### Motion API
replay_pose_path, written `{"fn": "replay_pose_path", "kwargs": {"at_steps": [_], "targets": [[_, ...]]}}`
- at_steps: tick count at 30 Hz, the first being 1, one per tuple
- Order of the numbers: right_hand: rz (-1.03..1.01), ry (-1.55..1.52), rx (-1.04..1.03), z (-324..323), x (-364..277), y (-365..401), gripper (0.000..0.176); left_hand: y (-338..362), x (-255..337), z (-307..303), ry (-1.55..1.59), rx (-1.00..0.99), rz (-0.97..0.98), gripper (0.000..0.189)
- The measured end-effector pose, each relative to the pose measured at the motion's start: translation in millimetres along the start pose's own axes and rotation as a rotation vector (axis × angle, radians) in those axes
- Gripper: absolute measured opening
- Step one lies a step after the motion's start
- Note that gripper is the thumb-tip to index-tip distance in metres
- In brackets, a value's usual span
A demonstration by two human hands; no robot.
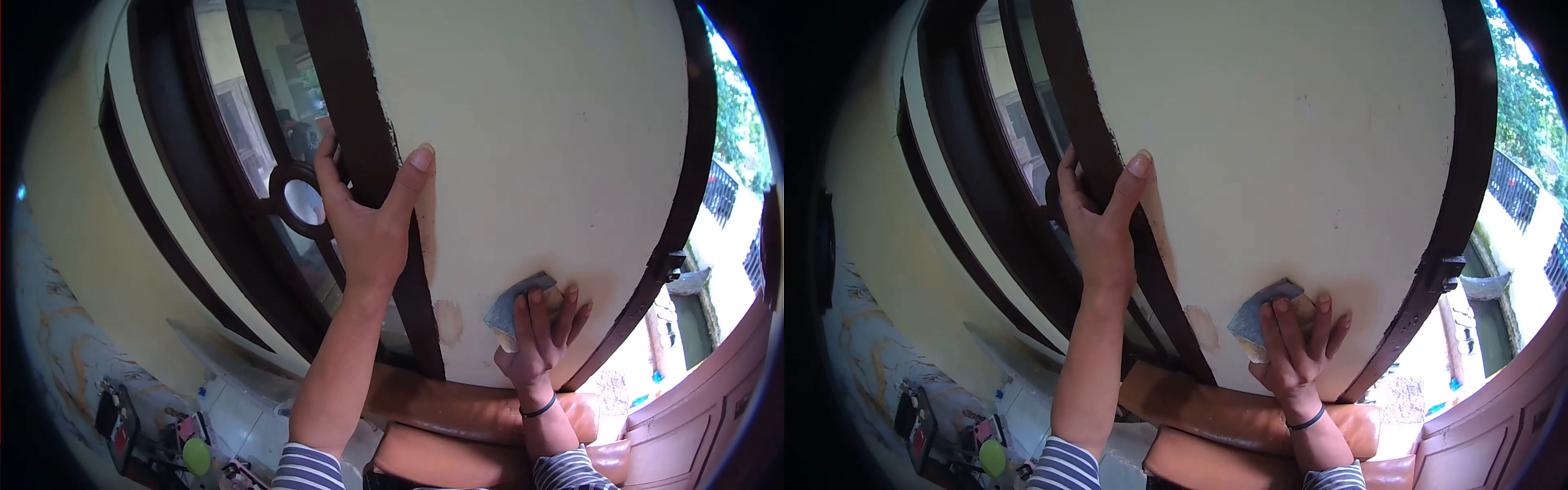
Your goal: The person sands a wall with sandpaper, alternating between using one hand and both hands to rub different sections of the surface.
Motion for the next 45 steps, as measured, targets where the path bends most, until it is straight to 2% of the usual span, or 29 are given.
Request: {"fn": "replay_pose_path", "kwargs": {"at_steps": [9, 12, 15, 21, 30, 33, 36, 39, 45], "targets": [[-0.007, -0.011, 0.005, 1.8, 0.0, 3.9, 0.056, -0.2, 5.6, 2.2, 0.015, -0.021, -0.025, 0.088], [-0.024, 0.000, 0.019, 2.7, 1.1, 5.6, 0.054, 0.8, 5.8, 3.0, 0.029, -0.021, -0.035, 0.087], [-0.001, 0.004, 0.028, 3.2, 2.7, 7.8, 0.044, 1.5, 3.1, 0.1, 0.005, -0.027, -0.033, 0.083], [0.010, -0.009, 0.015, -0.2, 2.6, 3.6, 0.040, 2.3, 5.0, 0.8, -0.028, -0.028, -0.050, 0.078], [-0.034, -0.028, 0.071, 3.1, 1.9, 3.4, 0.049, 1.4, 5.3, 1.6, -0.041, 0.032, -0.066, 0.081], [-0.002, 0.002, 0.061, 3.2, 1.2, 3.0, 0.041, -0.3, 5.3, 1.6, -0.040, 0.032, -0.051, 0.082], [0.009, -0.014, 0.051, 2.0, 1.2, 1.9, 0.040, -0.1, 4.0, 0.8, -0.031, 0.026, -0.041, 0.082], [-0.033, -0.028, 0.050, 2.7, 1.9, 5.2, 0.052, 1.4, 3.5, 3.7, -0.017, 0.030, -0.028, 0.081], [-0.028, -0.020, 0.035, 3.3, 1.0, 7.3, 0.050, 0.8, 1.8, 3.8, -0.007, 0.042, -0.026, 0.079]]}}
Point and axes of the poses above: each hand's wrist, its own y-axis away from the middle knuckle, its own z-axis out of the palm, x = y × z, the point moved 4 cm from there along -y, towards the middle knuckle, and after that the axes turned 15 degrees about -z, right-handed, at the moved point
